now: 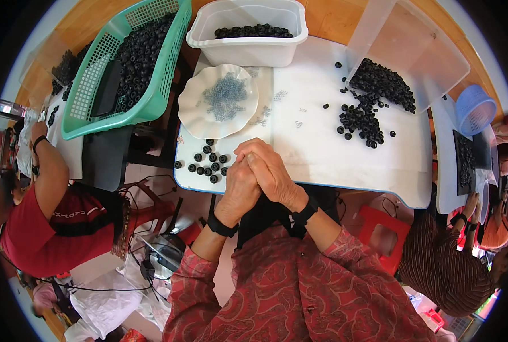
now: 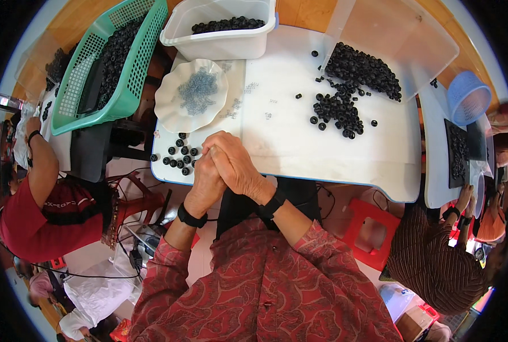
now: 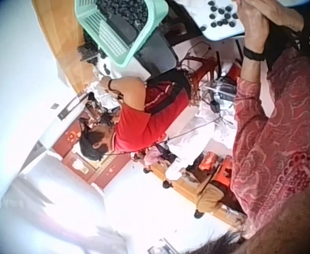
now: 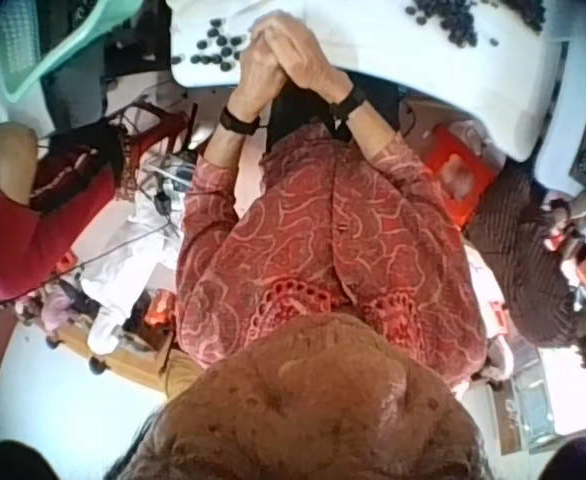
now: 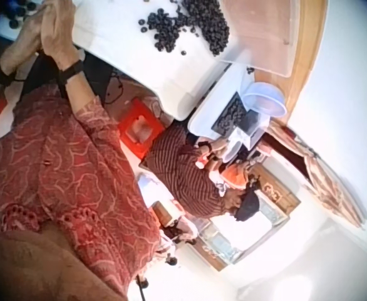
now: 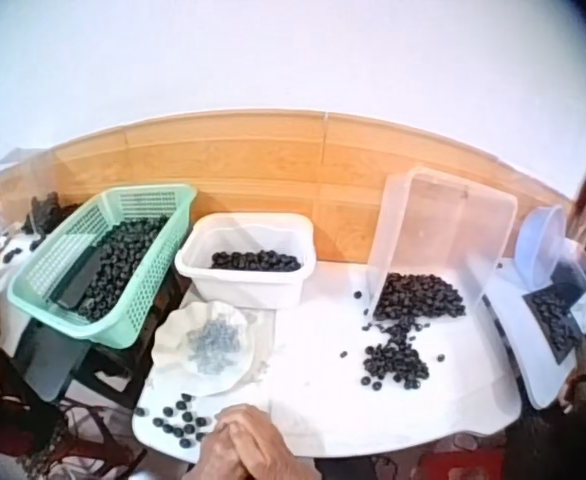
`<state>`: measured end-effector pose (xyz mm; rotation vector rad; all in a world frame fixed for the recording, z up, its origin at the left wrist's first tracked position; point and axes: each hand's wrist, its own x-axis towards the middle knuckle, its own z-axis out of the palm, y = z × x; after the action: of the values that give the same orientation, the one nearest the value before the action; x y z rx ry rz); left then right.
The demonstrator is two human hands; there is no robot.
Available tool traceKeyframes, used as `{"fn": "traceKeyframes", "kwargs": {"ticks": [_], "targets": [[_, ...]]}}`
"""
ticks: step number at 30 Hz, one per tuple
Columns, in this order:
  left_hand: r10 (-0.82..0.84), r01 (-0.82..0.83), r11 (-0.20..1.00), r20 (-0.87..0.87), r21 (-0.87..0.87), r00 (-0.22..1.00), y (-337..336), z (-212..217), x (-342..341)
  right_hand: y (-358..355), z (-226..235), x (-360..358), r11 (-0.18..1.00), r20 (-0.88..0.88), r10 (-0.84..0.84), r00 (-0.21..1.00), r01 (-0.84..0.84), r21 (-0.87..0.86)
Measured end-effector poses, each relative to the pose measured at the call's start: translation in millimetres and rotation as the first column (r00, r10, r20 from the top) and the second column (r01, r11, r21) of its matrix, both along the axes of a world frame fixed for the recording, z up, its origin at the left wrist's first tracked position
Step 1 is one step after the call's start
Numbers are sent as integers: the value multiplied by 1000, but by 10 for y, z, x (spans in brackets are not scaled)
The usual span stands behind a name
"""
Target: Assembling small black spheres onto white plastic components as part of a manufacturing task.
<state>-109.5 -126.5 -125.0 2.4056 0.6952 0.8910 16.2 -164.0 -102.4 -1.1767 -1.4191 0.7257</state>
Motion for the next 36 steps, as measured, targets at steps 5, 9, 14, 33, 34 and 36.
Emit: {"fn": "traceKeyframes", "kwargs": {"ticks": [5,9,14,33,34,36], "targets": [[-2,3,1000,14,-22,1000,-2,-25,0,3,-20,-1,1000,31,-8,999,8,-6],[10,-9,999,18,-41,1000,-11,36,13,12,-30,3,1000,-5,1,1000,-1,-13],[30,-30,999,8,-32,1000,-31,16,35,-5,-16,-11,1000,-45,-12,999,13,16],[184,-194,968,76,157,980,-118,136,84,-59,-30,-63,999,3,-37,999,37,12],[182,-194,971,92,141,979,-110,105,81,-60,-23,-65,998,29,-51,998,50,32],[176,-189,976,121,106,977,-94,-15,74,-64,-16,-62,994,78,-82,994,76,72]]}}
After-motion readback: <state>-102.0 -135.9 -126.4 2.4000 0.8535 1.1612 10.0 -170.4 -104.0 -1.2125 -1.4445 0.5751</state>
